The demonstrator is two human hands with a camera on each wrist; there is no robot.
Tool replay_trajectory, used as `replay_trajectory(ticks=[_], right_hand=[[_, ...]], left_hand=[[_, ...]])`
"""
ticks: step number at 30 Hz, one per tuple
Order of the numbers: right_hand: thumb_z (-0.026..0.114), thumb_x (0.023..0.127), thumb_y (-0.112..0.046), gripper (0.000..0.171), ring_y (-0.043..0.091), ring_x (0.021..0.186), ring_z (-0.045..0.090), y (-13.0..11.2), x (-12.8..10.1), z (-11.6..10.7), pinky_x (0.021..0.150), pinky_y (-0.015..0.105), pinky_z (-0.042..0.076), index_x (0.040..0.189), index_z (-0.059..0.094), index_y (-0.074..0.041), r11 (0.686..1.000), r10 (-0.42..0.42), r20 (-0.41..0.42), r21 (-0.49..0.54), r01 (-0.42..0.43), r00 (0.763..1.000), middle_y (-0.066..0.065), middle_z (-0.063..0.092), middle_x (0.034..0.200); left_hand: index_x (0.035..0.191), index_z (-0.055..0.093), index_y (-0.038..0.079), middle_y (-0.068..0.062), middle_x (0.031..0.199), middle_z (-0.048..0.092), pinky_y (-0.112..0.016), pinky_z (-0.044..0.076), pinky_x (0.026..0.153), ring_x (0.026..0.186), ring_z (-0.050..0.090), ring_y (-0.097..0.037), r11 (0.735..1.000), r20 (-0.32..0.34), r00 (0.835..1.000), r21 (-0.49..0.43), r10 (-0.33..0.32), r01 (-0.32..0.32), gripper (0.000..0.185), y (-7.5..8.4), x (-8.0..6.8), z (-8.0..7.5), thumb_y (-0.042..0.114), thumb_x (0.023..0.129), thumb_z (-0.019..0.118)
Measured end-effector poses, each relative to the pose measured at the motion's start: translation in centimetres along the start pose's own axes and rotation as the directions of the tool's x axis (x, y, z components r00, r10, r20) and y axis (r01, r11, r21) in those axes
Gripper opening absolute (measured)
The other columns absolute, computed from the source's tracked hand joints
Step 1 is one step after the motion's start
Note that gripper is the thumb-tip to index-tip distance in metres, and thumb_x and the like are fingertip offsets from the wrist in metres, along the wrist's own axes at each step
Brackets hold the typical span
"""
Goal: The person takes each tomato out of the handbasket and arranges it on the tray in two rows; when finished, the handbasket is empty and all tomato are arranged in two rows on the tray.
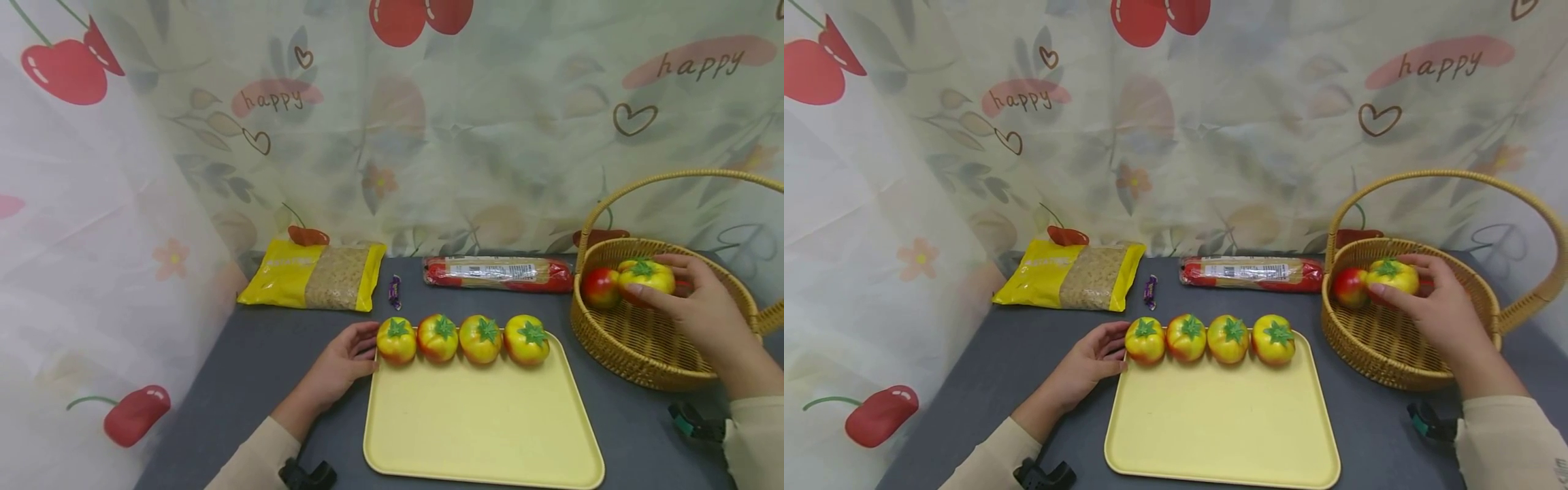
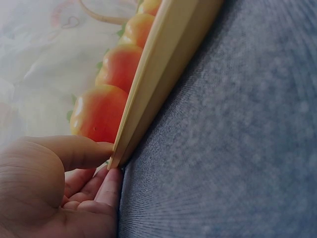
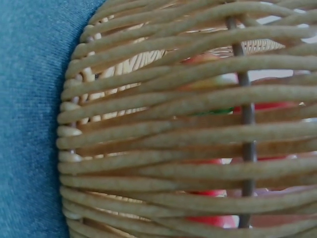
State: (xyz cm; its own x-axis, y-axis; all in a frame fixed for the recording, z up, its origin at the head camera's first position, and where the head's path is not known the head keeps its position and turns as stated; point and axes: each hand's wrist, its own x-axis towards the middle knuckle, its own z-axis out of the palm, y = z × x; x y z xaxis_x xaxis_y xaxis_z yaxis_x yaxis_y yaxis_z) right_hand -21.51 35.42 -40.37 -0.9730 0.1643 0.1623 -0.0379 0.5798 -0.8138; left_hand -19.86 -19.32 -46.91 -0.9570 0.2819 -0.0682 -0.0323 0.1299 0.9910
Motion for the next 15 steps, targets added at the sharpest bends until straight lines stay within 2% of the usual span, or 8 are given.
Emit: replay_trajectory(ticks=[4, 10, 13, 15], right_hand=[[0.073, 0.106, -0.038, 0.086, 0.025, 0.11, 0.049, -0.19, -0.06, 0.05, 0.067, 0.008, 0.048, 0.164, 0.026, 0.006, 1.0, -0.019, 0.008, -0.014, 0.02, 1.0, 0.037, 0.033, 0.156], [0.073, 0.107, -0.034, 0.087, 0.018, 0.114, 0.049, -0.24, -0.12, 0.06, 0.071, 0.006, 0.047, 0.166, 0.023, 0.005, 0.998, -0.057, 0.009, 0.003, 0.057, 0.998, 0.038, 0.024, 0.163], [0.074, 0.106, -0.035, 0.088, 0.015, 0.114, 0.049, -0.36, -0.23, 0.01, 0.072, 0.005, 0.046, 0.168, 0.024, 0.002, 0.997, -0.077, -0.01, -0.012, 0.077, 0.997, 0.035, 0.027, 0.163], [0.074, 0.106, -0.036, 0.088, 0.022, 0.116, 0.05, -0.62, -0.35, -0.13, 0.071, 0.005, 0.046, 0.169, 0.025, 0.001, 0.996, -0.086, -0.014, -0.028, 0.085, 0.996, 0.035, 0.03, 0.162]], left_hand=[[0.158, 0.046, -0.001, -0.019, 0.16, 0.049, -0.043, 0.046, 0.116, 0.148, 0.048, -0.037, 1.0, -0.004, 1.0, 0.0, 0.005, -0.005, 0.07, 0.02, 0.0, -0.03, -0.014, 0.094, 0.071], [0.158, 0.046, -0.003, -0.02, 0.16, 0.049, -0.045, 0.044, 0.118, 0.148, 0.048, -0.038, 1.0, -0.002, 1.0, -0.018, 0.002, -0.002, 0.07, 0.14, -0.18, 0.03, -0.014, 0.094, 0.071], [0.158, 0.046, -0.003, -0.021, 0.16, 0.049, -0.046, 0.044, 0.118, 0.148, 0.048, -0.039, 1.0, -0.003, 1.0, -0.024, 0.005, -0.005, 0.07, 0.27, -0.26, 0.05, -0.014, 0.094, 0.071], [0.158, 0.046, -0.003, -0.021, 0.16, 0.049, -0.046, 0.044, 0.118, 0.148, 0.048, -0.038, 1.0, -0.003, 1.0, -0.023, 0.006, -0.006, 0.07, 0.34, -0.28, 0.05, -0.014, 0.094, 0.071]])
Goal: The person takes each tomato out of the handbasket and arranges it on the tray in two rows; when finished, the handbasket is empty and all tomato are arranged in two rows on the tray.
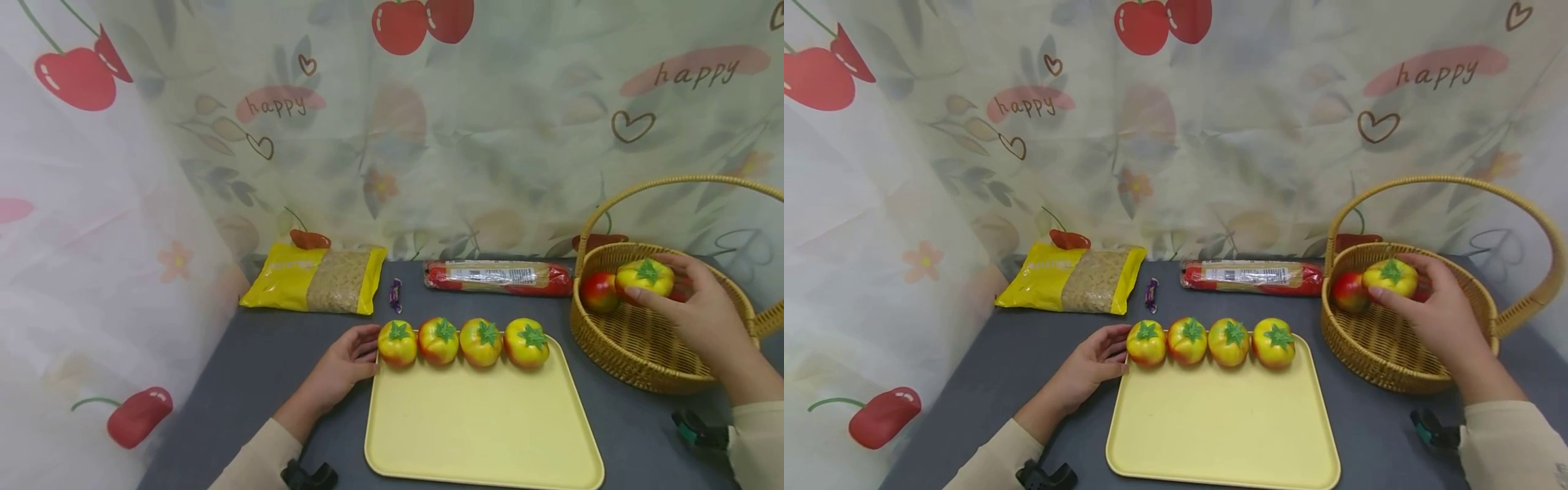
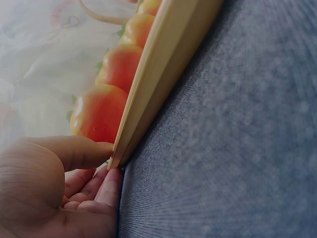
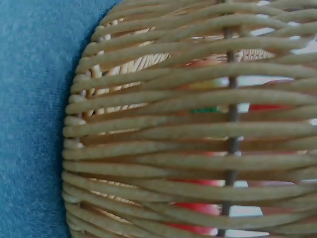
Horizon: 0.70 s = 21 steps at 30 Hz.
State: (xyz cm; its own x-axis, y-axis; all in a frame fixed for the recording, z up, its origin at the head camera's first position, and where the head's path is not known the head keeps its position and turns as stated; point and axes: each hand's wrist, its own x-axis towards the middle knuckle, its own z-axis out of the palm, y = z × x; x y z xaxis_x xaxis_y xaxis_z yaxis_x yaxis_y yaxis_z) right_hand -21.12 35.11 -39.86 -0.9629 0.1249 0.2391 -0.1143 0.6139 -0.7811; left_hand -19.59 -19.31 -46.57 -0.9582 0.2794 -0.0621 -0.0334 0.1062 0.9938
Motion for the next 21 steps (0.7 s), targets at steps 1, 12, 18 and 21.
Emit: replay_trajectory(ticks=[1, 12, 18, 21], right_hand=[[0.074, 0.106, -0.037, 0.087, 0.024, 0.116, 0.051, -0.2, -0.1, 0.0, 0.071, 0.005, 0.046, 0.169, 0.027, 0.001, 1.0, -0.005, -0.001, -0.012, 0.005, 1.0, 0.034, 0.032, 0.16], [0.08, 0.103, -0.028, 0.077, 0.003, 0.099, 0.052, -3.7, -1.7, 1.0, 0.067, 0.01, 0.049, 0.163, 0.039, -0.002, 0.994, -0.101, 0.039, -0.037, 0.103, 0.994, 0.023, 0.042, 0.149], [0.081, 0.102, -0.017, 0.076, 0.0, 0.105, 0.054, -5.6, -2.7, 2.0, 0.075, 0.007, 0.052, 0.162, 0.038, -0.001, 0.987, -0.155, 0.066, 0.042, 0.152, 0.986, 0.022, 0.036, 0.151], [0.081, 0.101, -0.009, 0.075, 0.004, 0.111, 0.053, -6.4, -3.1, 2.5, 0.08, 0.006, 0.052, 0.162, 0.039, -0.001, 0.978, -0.198, 0.088, 0.088, 0.191, 0.976, 0.019, 0.037, 0.151]], left_hand=[[0.158, 0.047, -0.003, -0.021, 0.16, 0.049, -0.046, 0.044, 0.118, 0.148, 0.048, -0.038, 1.0, -0.001, 1.0, 0.002, -0.002, 0.002, 0.07, 0.0, 0.0, 0.0, -0.014, 0.094, 0.071], [0.159, 0.045, -0.002, -0.02, 0.16, 0.049, -0.043, 0.046, 0.116, 0.148, 0.048, -0.038, 1.0, -0.001, 1.0, 0.019, -0.015, 0.015, 0.07, 0.0, 0.0, -0.1, -0.013, 0.094, 0.071], [0.158, 0.046, -0.003, -0.021, 0.161, 0.049, -0.043, 0.046, 0.116, 0.148, 0.048, -0.038, 1.0, 0.001, 1.0, 0.015, -0.017, 0.017, 0.07, 0.0, 0.0, -0.1, -0.013, 0.094, 0.071], [0.158, 0.046, -0.002, -0.02, 0.161, 0.049, -0.044, 0.045, 0.117, 0.148, 0.049, -0.038, 1.0, -0.001, 1.0, 0.007, -0.014, 0.014, 0.069, 0.0, 0.0, -0.1, -0.013, 0.094, 0.071]])
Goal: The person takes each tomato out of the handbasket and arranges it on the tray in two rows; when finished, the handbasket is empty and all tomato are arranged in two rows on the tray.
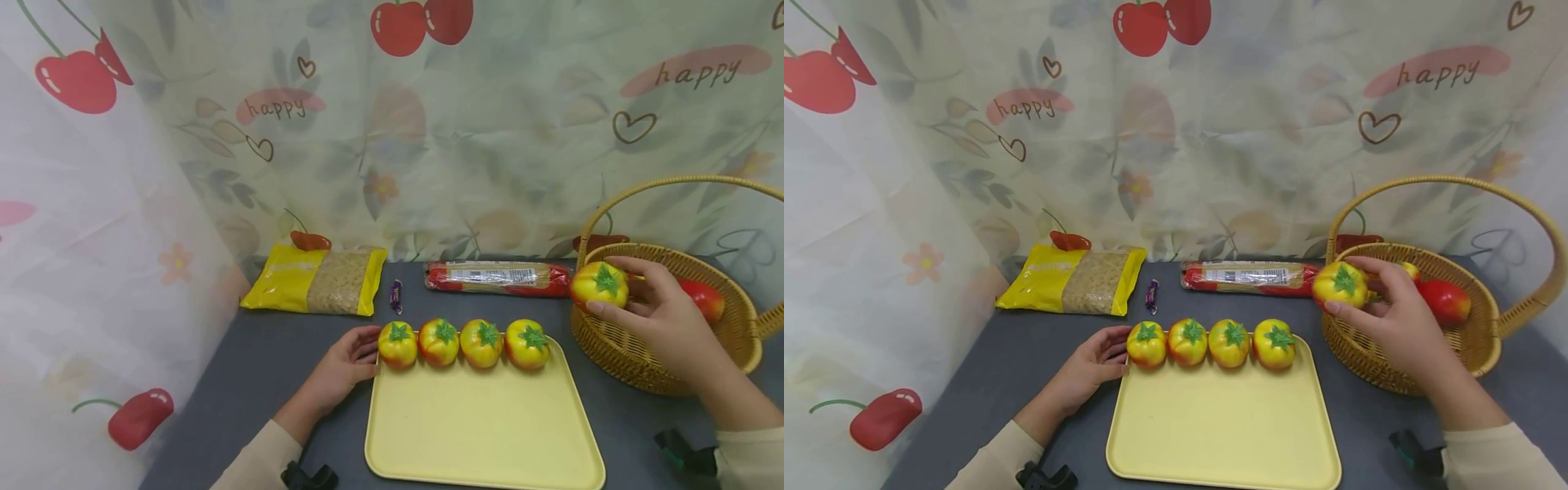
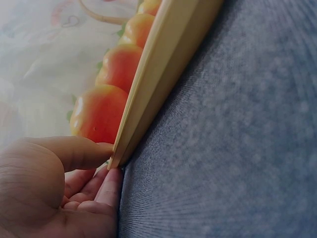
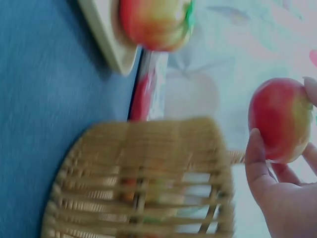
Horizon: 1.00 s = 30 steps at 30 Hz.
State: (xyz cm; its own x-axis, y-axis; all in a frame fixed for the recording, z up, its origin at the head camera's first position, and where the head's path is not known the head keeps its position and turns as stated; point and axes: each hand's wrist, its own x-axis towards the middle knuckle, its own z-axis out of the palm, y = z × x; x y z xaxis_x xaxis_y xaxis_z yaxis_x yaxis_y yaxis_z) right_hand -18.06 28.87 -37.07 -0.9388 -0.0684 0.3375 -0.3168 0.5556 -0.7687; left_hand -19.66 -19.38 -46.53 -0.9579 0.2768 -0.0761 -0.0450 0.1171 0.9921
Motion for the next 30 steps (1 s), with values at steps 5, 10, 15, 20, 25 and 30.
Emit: replay_trajectory(ticks=[5, 10, 15, 20, 25, 30], right_hand=[[0.082, 0.097, -0.002, 0.074, 0.008, 0.115, 0.055, -1.2, -0.4, 1.5, 0.08, 0.012, 0.057, 0.16, 0.043, -0.001, 0.997, -0.058, 0.042, 0.061, 0.056, 0.997, 0.011, 0.042, 0.148], [0.083, 0.093, 0.006, 0.073, 0.01, 0.114, 0.06, -2.4, -1.0, 3.4, 0.084, 0.016, 0.059, 0.156, 0.047, 0.0, 0.981, -0.165, 0.086, 0.115, 0.155, 0.982, 0.012, 0.045, 0.142], [0.085, 0.091, 0.007, 0.072, 0.013, 0.118, 0.059, -3.3, -1.4, 5.1, 0.089, 0.018, 0.059, 0.154, 0.052, -0.002, 0.965, -0.237, 0.126, 0.146, 0.218, 0.963, 0.009, 0.048, 0.142], [0.088, 0.091, -0.001, 0.066, 0.015, 0.12, 0.057, -4.1, -1.9, 6.9, 0.088, 0.024, 0.062, 0.15, 0.057, -0.007, 0.965, -0.245, 0.171, 0.139, 0.223, 0.954, 0.007, 0.054, 0.141], [0.09, 0.093, -0.013, 0.063, 0.023, 0.123, 0.056, -4.8, -2.4, 8.8, 0.087, 0.029, 0.063, 0.148, 0.06, -0.012, 0.972, -0.225, 0.227, 0.125, 0.2, 0.948, 0.007, 0.055, 0.142], [0.09, 0.093, -0.019, 0.062, 0.03, 0.124, 0.057, -5.4, -2.9, 10.7, 0.088, 0.034, 0.064, 0.147, 0.06, -0.013, 0.967, -0.218, 0.294, 0.191, 0.166, 0.93, 0.007, 0.053, 0.143]], left_hand=[[0.158, 0.047, -0.002, -0.02, 0.16, 0.049, -0.045, 0.045, 0.117, 0.147, 0.049, -0.037, 1.0, 0.001, 1.0, -0.01, 0.005, -0.005, 0.069, 0.0, 0.0, 0.1, -0.013, 0.094, 0.072], [0.158, 0.047, -0.002, -0.02, 0.16, 0.05, -0.044, 0.045, 0.117, 0.147, 0.049, -0.037, 1.0, 0.001, 1.0, -0.003, 0.004, -0.004, 0.069, -0.1, 0.0, 0.1, -0.012, 0.094, 0.072], [0.158, 0.047, -0.003, -0.02, 0.16, 0.05, -0.045, 0.044, 0.118, 0.147, 0.049, -0.038, 1.0, 0.0, 1.0, -0.001, 0.006, -0.006, 0.069, -0.1, 0.1, 0.1, -0.012, 0.094, 0.072], [0.157, 0.047, -0.004, -0.021, 0.16, 0.05, -0.046, 0.044, 0.118, 0.147, 0.049, -0.038, 1.0, -0.003, 1.0, -0.001, 0.009, -0.009, 0.069, 0.0, 0.0, 0.1, -0.013, 0.094, 0.072], [0.157, 0.047, -0.003, -0.02, 0.16, 0.05, -0.045, 0.045, 0.117, 0.147, 0.049, -0.038, 1.0, -0.006, 1.0, 0.002, 0.007, -0.007, 0.069, 0.1, 0.0, 0.1, -0.013, 0.094, 0.072], [0.157, 0.047, -0.004, -0.021, 0.16, 0.049, -0.046, 0.044, 0.118, 0.147, 0.048, -0.038, 1.0, -0.002, 1.0, 0.002, 0.014, -0.014, 0.069, 0.1, 0.0, 0.1, -0.013, 0.094, 0.072]])
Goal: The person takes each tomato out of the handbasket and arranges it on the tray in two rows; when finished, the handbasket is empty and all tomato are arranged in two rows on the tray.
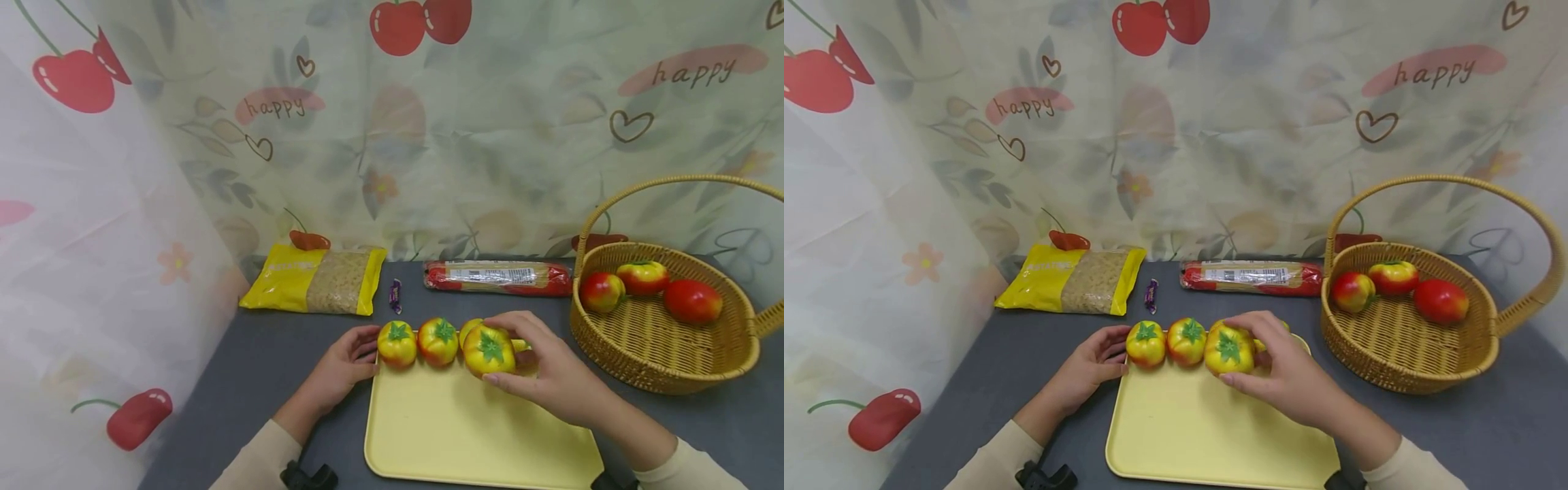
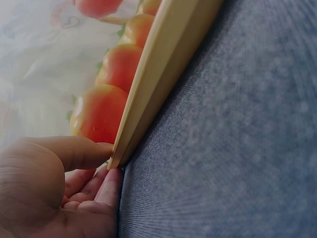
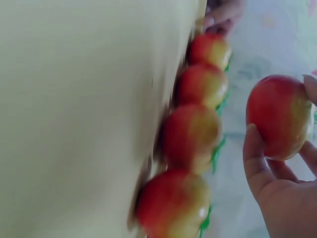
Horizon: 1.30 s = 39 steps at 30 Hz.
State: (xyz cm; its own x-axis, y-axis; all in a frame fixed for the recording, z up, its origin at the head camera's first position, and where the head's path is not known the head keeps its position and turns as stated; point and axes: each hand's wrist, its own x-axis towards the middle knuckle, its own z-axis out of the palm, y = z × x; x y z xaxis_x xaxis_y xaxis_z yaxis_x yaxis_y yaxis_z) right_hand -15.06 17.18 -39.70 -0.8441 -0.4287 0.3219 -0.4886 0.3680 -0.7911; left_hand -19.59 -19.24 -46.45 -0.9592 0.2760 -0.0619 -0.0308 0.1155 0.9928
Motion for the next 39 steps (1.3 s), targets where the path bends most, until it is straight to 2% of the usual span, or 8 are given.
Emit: replay_trajectory(ticks=[8, 15, 21, 29, 39], right_hand=[[0.091, 0.093, -0.025, 0.062, 0.031, 0.123, 0.059, -0.7, 0.6, 2.5, 0.091, 0.033, 0.063, 0.146, 0.062, -0.017, 0.995, -0.002, 0.081, 0.099, -0.006, 0.997, 0.006, 0.055, 0.141], [0.09, 0.094, -0.028, 0.062, 0.028, 0.126, 0.059, -1.6, 1.5, 4.2, 0.094, 0.036, 0.062, 0.148, 0.06, -0.017, 0.99, -0.011, 0.132, 0.139, -0.007, 0.991, 0.004, 0.055, 0.141], [0.087, 0.096, -0.031, 0.06, 0.026, 0.122, 0.06, -2.6, 2.3, 6.0, 0.091, 0.037, 0.063, 0.149, 0.06, -0.019, 0.985, 0.014, 0.211, 0.163, -0.05, 0.977, 0.001, 0.055, 0.145], [0.088, 0.096, -0.025, 0.063, 0.028, 0.13, 0.057, -2.1, 2.6, 8.5, 0.091, 0.036, 0.063, 0.151, 0.059, -0.014, 0.965, 0.025, 0.251, 0.245, -0.089, 0.968, 0.003, 0.054, 0.143], [0.088, 0.096, -0.027, 0.061, 0.03, 0.128, 0.056, -1.8, 2.9, 9.9, 0.089, 0.032, 0.063, 0.149, 0.061, -0.014, 0.965, 0.105, 0.283, 0.2, -0.166, 0.953, 0.008, 0.052, 0.145]], left_hand=[[0.157, 0.047, -0.004, -0.021, 0.16, 0.049, -0.046, 0.045, 0.117, 0.147, 0.049, -0.038, 1.0, 0.002, 1.0, 0.004, 0.004, -0.004, 0.069, -0.2, 0.0, -0.1, -0.013, 0.093, 0.071], [0.158, 0.047, -0.003, -0.021, 0.16, 0.05, -0.045, 0.045, 0.117, 0.147, 0.049, -0.038, 1.0, -0.001, 1.0, -0.003, -0.001, 0.001, 0.069, -0.4, 0.0, -0.1, -0.013, 0.094, 0.071], [0.158, 0.047, -0.002, -0.02, 0.16, 0.05, -0.043, 0.046, 0.116, 0.148, 0.049, -0.037, 1.0, -0.009, 1.0, 0.014, 0.001, -0.001, 0.068, -0.4, 0.0, -0.1, -0.012, 0.094, 0.07], [0.158, 0.047, 0.0, -0.018, 0.16, 0.05, -0.043, 0.046, 0.116, 0.147, 0.049, -0.036, 1.0, 0.006, 1.0, 0.031, 0.002, -0.002, 0.067, -0.5, 0.1, -0.1, -0.01, 0.095, 0.069], [0.158, 0.046, -0.001, -0.02, 0.16, 0.05, -0.045, 0.045, 0.117, 0.148, 0.049, -0.037, 1.0, 0.026, 1.0, 0.011, 0.007, -0.007, 0.067, -0.6, 0.2, -0.3, -0.01, 0.096, 0.07]])
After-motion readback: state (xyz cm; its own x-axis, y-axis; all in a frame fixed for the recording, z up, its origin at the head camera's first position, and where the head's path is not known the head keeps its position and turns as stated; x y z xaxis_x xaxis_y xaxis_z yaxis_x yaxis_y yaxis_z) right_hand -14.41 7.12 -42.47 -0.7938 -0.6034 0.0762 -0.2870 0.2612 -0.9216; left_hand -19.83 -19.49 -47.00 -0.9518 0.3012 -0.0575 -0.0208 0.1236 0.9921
